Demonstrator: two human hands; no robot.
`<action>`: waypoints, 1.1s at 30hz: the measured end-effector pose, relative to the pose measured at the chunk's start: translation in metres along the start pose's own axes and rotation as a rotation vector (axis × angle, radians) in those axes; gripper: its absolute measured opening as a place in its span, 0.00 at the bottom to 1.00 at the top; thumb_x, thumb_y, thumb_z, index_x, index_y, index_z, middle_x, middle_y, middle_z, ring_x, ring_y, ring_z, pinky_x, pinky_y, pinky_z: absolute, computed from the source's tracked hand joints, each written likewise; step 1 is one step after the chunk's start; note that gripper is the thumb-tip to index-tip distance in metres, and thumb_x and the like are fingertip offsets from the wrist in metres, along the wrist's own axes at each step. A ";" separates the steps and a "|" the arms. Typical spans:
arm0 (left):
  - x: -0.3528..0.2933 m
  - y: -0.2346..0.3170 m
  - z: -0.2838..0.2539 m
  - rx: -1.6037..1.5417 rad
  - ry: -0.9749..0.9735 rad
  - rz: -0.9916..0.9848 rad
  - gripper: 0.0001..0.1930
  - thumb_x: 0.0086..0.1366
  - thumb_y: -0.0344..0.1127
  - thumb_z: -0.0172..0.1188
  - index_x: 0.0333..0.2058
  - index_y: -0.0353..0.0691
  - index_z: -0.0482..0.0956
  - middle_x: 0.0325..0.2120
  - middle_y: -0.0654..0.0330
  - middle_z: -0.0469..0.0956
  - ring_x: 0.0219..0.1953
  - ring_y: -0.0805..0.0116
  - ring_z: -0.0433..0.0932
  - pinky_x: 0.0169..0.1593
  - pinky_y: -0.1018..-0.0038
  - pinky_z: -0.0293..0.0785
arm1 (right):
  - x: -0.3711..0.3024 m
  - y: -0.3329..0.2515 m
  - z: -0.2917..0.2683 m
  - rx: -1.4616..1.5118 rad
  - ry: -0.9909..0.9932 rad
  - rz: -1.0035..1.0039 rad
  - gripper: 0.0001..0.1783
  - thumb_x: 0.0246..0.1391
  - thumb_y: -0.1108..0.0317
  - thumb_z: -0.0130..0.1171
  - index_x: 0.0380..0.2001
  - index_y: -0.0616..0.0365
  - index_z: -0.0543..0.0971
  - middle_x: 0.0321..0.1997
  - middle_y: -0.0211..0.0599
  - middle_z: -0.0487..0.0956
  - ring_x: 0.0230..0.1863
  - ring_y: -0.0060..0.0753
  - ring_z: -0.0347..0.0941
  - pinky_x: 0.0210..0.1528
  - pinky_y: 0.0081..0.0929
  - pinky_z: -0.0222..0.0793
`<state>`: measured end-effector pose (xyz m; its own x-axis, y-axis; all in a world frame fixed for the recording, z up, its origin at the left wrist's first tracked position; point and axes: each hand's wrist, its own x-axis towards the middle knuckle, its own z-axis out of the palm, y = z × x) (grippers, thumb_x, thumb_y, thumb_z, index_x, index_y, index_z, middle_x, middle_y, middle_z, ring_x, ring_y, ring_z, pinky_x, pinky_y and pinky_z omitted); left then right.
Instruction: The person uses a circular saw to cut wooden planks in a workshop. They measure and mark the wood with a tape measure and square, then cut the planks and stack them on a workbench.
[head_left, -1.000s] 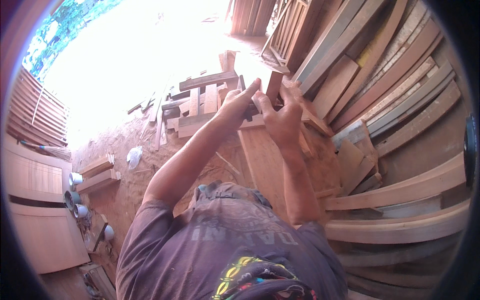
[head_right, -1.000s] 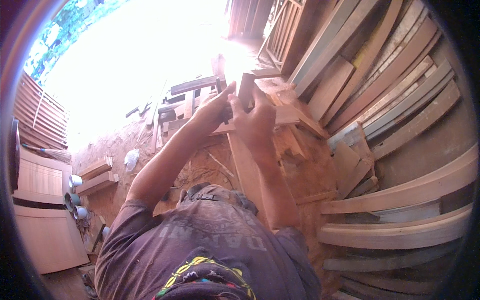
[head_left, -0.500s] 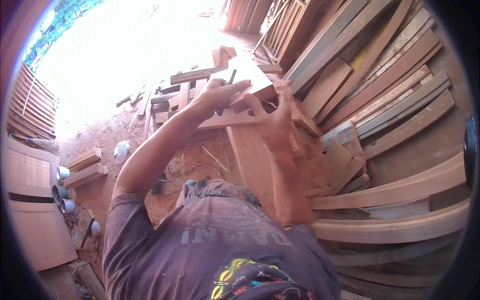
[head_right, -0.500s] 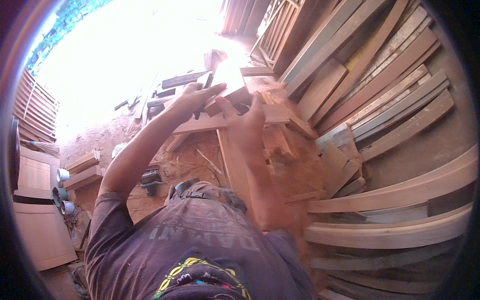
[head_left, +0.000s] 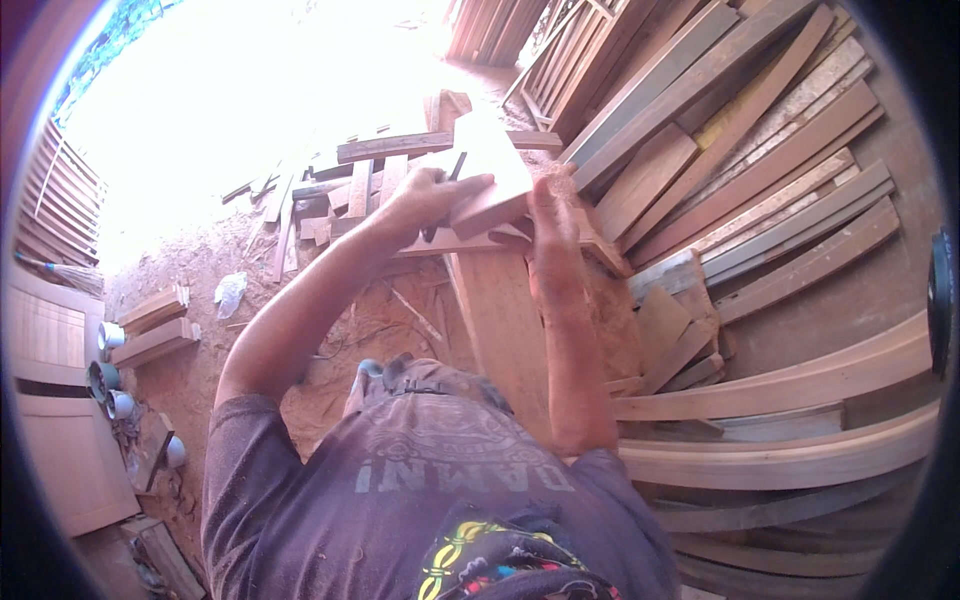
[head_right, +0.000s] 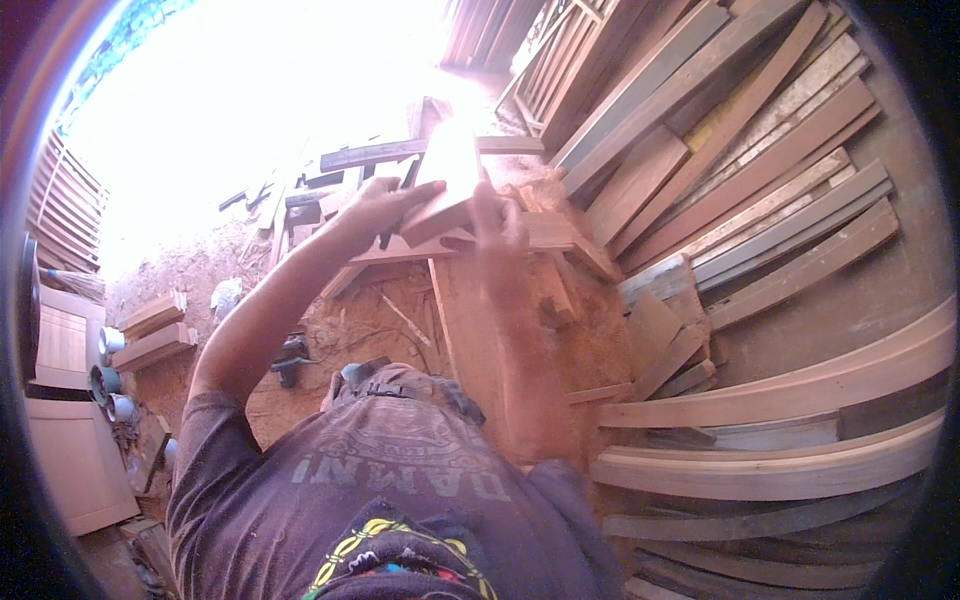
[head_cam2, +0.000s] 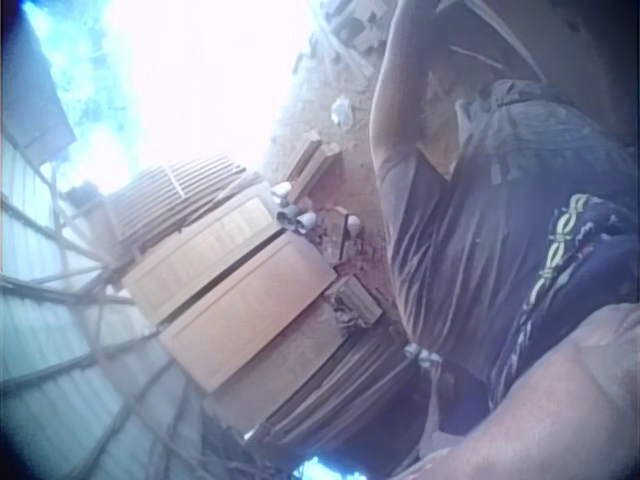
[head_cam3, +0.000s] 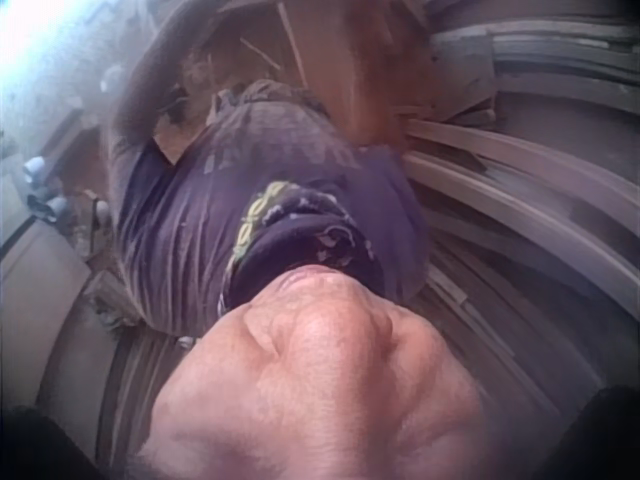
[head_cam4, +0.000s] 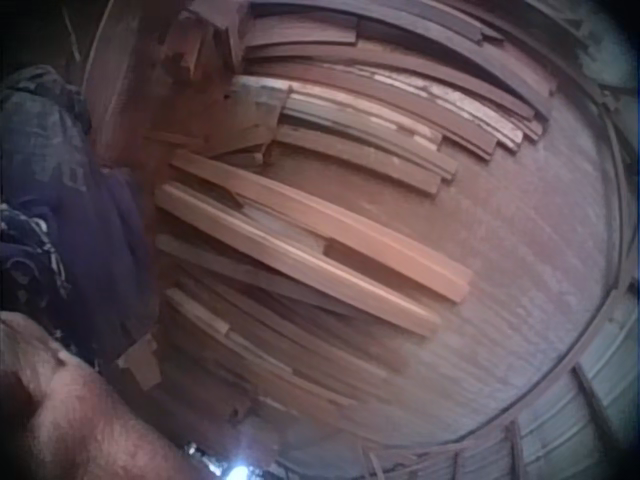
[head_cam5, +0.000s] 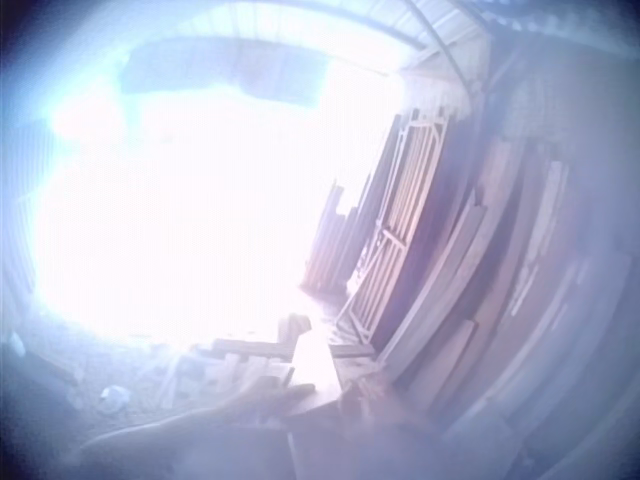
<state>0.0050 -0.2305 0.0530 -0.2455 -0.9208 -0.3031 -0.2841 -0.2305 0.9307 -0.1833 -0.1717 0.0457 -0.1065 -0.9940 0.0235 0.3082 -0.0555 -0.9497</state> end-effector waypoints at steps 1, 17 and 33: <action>-0.002 -0.014 0.008 -0.027 0.022 -0.008 0.38 0.60 0.63 0.72 0.46 0.25 0.83 0.30 0.53 0.83 0.29 0.71 0.82 0.26 0.74 0.76 | 0.005 0.008 -0.010 0.110 -0.057 0.089 0.33 0.71 0.45 0.58 0.58 0.70 0.75 0.52 0.45 0.82 0.47 0.34 0.83 0.47 0.30 0.86; -0.014 -0.094 0.064 -0.373 -0.095 0.048 0.28 0.68 0.56 0.70 0.49 0.32 0.80 0.36 0.56 0.83 0.34 0.73 0.81 0.35 0.76 0.78 | -0.008 -0.013 -0.033 -0.397 -0.177 0.103 0.29 0.64 0.55 0.70 0.58 0.67 0.80 0.53 0.42 0.83 0.53 0.28 0.79 0.55 0.24 0.75; 0.004 -0.007 0.028 -0.591 -0.022 0.153 0.31 0.69 0.61 0.67 0.47 0.32 0.79 0.37 0.55 0.82 0.38 0.70 0.84 0.46 0.71 0.82 | 0.019 -0.060 0.021 -0.792 -0.185 -0.357 0.19 0.59 0.65 0.71 0.51 0.64 0.83 0.45 0.45 0.87 0.46 0.35 0.85 0.50 0.33 0.80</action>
<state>-0.0200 -0.2237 0.0398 -0.2638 -0.9519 -0.1556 0.3164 -0.2378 0.9183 -0.1838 -0.1890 0.1093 0.1049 -0.9328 0.3449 -0.4662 -0.3525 -0.8114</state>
